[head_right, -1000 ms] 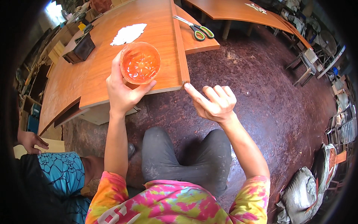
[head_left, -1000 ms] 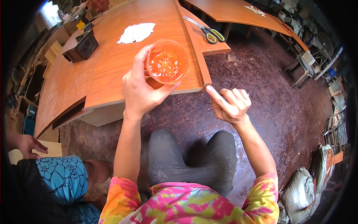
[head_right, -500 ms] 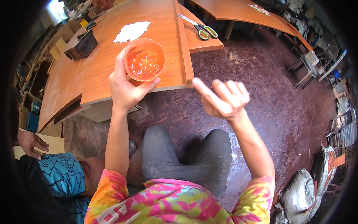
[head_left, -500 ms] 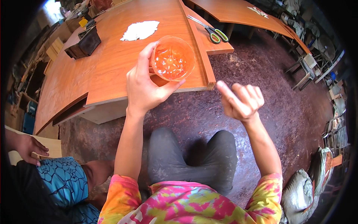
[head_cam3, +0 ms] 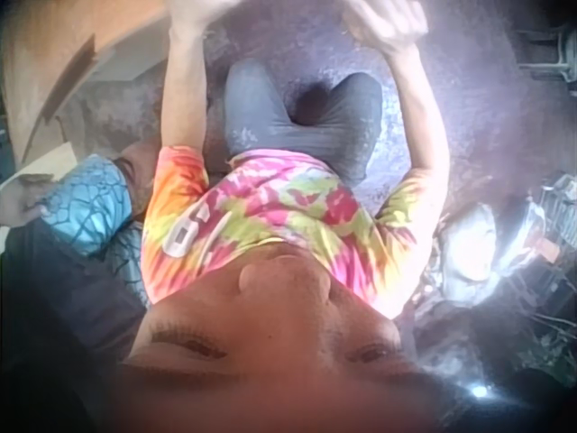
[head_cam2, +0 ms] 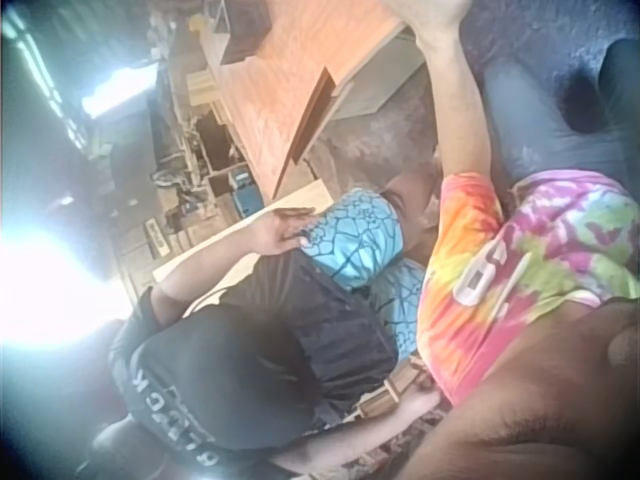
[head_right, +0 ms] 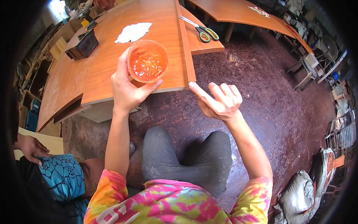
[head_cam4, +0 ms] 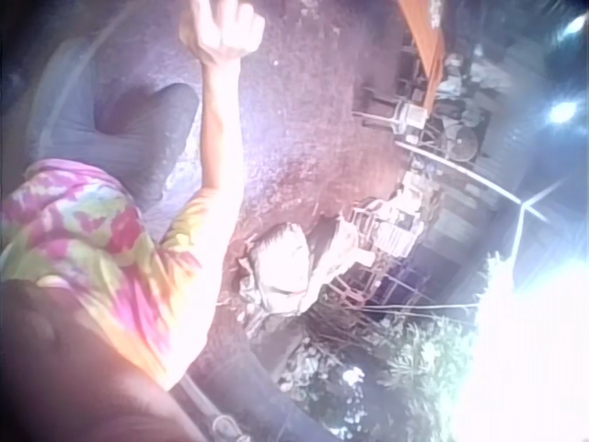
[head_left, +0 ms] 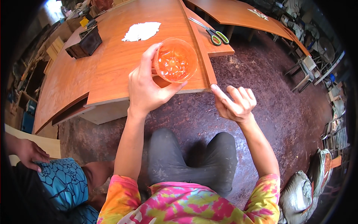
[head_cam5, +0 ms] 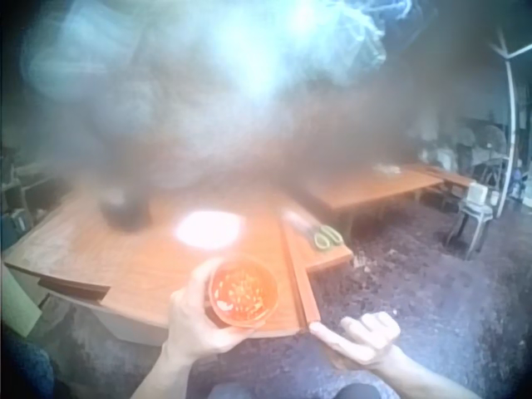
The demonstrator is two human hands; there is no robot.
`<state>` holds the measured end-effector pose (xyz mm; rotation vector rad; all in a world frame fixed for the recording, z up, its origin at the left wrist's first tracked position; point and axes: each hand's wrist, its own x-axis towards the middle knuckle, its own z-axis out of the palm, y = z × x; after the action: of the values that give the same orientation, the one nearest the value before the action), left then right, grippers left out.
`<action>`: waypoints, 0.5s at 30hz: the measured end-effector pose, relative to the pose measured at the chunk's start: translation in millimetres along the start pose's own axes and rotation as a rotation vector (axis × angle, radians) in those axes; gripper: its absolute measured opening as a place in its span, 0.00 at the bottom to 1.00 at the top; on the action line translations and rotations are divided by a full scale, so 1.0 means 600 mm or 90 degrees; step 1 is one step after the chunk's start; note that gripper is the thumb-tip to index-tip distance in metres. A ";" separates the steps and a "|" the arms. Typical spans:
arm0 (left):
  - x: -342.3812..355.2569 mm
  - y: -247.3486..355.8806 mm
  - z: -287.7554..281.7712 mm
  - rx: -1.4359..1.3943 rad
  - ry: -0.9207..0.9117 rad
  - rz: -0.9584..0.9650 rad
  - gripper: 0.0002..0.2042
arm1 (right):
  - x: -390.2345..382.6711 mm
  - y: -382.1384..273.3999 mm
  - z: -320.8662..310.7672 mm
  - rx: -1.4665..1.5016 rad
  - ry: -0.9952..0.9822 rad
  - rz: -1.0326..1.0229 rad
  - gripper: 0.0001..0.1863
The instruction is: The person applies glue from a small container to a strip of wood veneer using their fingers and then presses the strip onto the edge of a larger wooden board.
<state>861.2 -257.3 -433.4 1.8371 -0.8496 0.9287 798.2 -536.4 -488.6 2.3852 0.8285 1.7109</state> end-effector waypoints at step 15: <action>0.005 -0.004 0.003 -0.011 -0.012 0.001 0.43 | -0.007 0.012 -0.002 0.028 -0.010 -0.011 0.33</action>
<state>865.3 -258.5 -432.6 1.8336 -0.8678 0.9039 798.6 -544.5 -489.0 2.4095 0.8906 1.6828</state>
